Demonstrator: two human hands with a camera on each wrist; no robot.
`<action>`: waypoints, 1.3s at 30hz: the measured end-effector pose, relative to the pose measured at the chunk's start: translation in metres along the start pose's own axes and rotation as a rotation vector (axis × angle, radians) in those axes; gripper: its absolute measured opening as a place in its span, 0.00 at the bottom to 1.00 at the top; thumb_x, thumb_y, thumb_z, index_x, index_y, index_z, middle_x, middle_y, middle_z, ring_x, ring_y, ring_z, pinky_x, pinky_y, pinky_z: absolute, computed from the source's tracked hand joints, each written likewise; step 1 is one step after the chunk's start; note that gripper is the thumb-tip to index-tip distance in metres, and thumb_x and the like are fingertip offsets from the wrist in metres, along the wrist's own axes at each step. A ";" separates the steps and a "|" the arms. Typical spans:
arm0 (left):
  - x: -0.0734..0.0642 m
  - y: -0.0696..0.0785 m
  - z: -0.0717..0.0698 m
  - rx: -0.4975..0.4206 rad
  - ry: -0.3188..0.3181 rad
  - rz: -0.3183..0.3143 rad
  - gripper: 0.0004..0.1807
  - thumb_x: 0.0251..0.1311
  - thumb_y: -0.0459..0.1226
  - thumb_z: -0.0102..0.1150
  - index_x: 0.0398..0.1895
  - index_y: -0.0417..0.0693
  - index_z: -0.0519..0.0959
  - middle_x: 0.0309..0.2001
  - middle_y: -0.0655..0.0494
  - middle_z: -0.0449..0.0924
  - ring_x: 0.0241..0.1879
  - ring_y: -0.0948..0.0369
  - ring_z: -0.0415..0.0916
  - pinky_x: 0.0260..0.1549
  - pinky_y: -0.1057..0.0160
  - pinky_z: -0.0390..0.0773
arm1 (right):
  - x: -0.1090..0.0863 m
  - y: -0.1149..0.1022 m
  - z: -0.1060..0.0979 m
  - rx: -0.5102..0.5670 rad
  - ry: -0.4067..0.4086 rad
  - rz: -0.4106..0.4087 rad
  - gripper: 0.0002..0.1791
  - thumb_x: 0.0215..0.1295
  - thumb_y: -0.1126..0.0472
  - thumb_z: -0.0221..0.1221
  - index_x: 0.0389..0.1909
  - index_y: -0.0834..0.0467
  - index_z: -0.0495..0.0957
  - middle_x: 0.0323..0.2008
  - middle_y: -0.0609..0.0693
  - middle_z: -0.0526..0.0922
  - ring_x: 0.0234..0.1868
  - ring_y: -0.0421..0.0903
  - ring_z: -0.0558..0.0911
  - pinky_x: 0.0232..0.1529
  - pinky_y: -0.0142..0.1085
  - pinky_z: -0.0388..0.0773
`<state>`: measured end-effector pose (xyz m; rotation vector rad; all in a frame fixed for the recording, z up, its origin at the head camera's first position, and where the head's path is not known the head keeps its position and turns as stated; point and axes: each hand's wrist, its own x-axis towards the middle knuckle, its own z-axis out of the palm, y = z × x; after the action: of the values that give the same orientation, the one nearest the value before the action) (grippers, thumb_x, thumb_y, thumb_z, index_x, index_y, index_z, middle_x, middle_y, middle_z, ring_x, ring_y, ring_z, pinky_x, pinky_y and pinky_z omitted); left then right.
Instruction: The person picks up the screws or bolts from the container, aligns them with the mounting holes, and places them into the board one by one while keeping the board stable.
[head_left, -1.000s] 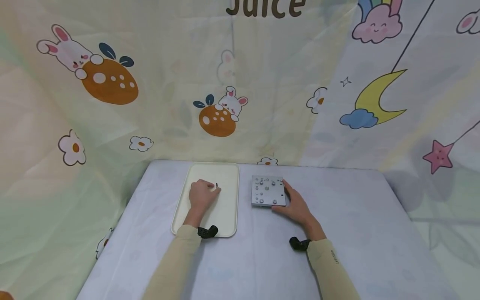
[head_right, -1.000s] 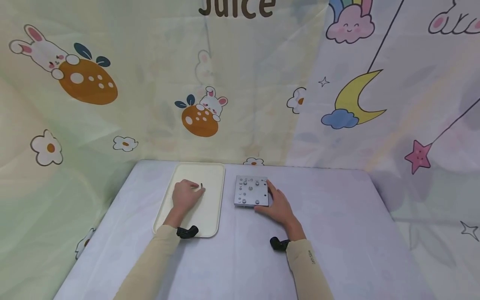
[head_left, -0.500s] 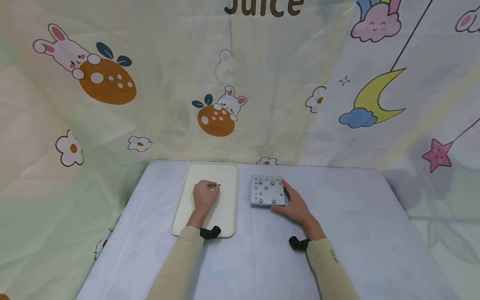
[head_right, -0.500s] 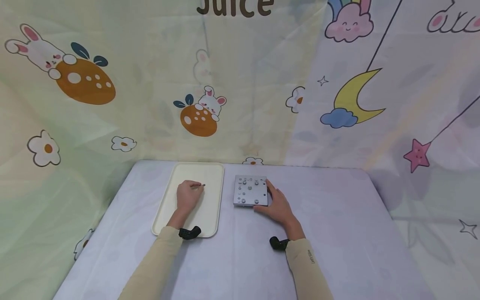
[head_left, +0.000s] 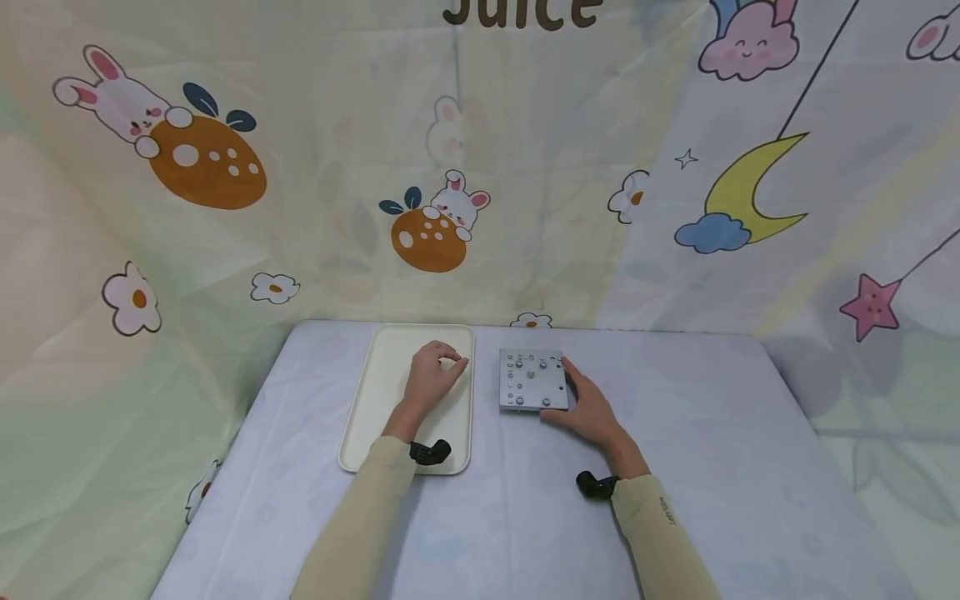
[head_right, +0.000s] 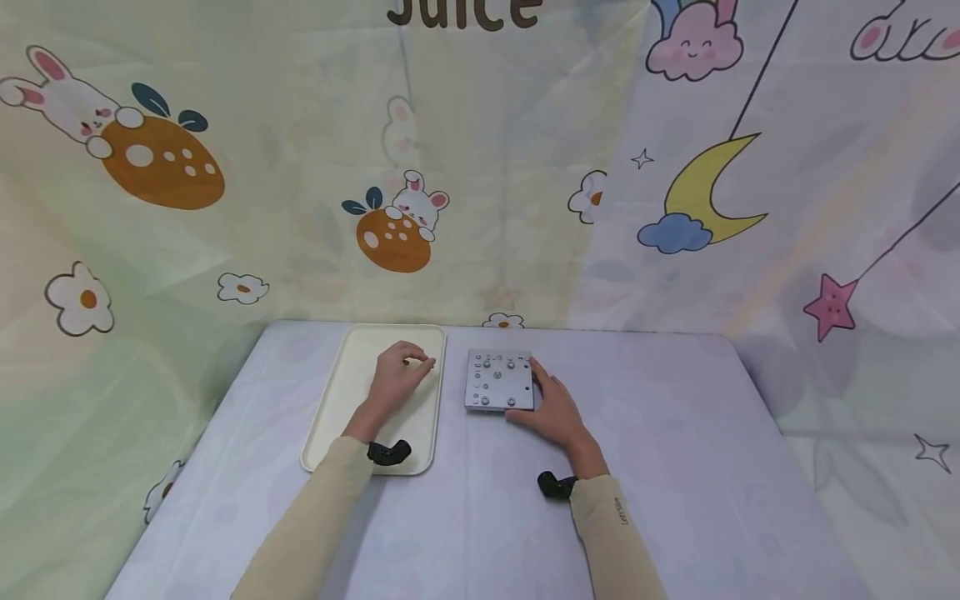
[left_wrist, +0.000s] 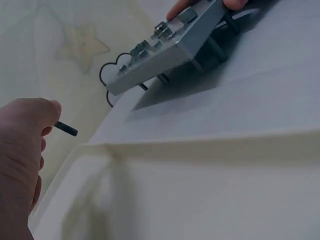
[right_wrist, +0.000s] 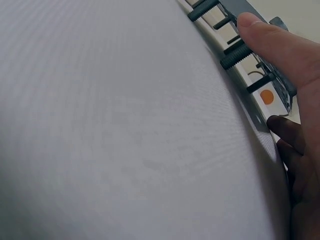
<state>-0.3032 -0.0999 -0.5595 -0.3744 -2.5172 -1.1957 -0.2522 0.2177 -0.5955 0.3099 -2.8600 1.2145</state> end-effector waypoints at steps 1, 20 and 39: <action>0.003 0.003 0.001 -0.002 -0.011 0.011 0.06 0.54 0.40 0.71 0.26 0.47 0.85 0.36 0.57 0.80 0.42 0.59 0.77 0.41 0.59 0.78 | 0.000 0.000 0.000 0.003 -0.002 0.000 0.69 0.39 0.26 0.68 0.78 0.49 0.45 0.73 0.56 0.57 0.71 0.57 0.57 0.68 0.53 0.54; 0.055 0.073 0.040 0.115 -0.234 0.097 0.08 0.57 0.47 0.67 0.28 0.54 0.87 0.40 0.62 0.82 0.50 0.59 0.72 0.53 0.58 0.71 | 0.000 -0.005 0.001 0.001 -0.008 0.026 0.68 0.39 0.26 0.68 0.78 0.48 0.45 0.73 0.56 0.56 0.71 0.58 0.57 0.67 0.55 0.55; 0.064 0.115 0.083 0.141 -0.350 0.132 0.09 0.58 0.49 0.65 0.30 0.56 0.87 0.36 0.65 0.82 0.46 0.64 0.73 0.45 0.65 0.73 | 0.000 -0.001 0.000 -0.014 0.002 -0.006 0.66 0.42 0.28 0.68 0.77 0.49 0.45 0.72 0.56 0.59 0.67 0.55 0.64 0.61 0.54 0.63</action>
<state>-0.3343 0.0418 -0.5030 -0.7584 -2.7957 -0.9642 -0.2525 0.2172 -0.5945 0.3156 -2.8623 1.1925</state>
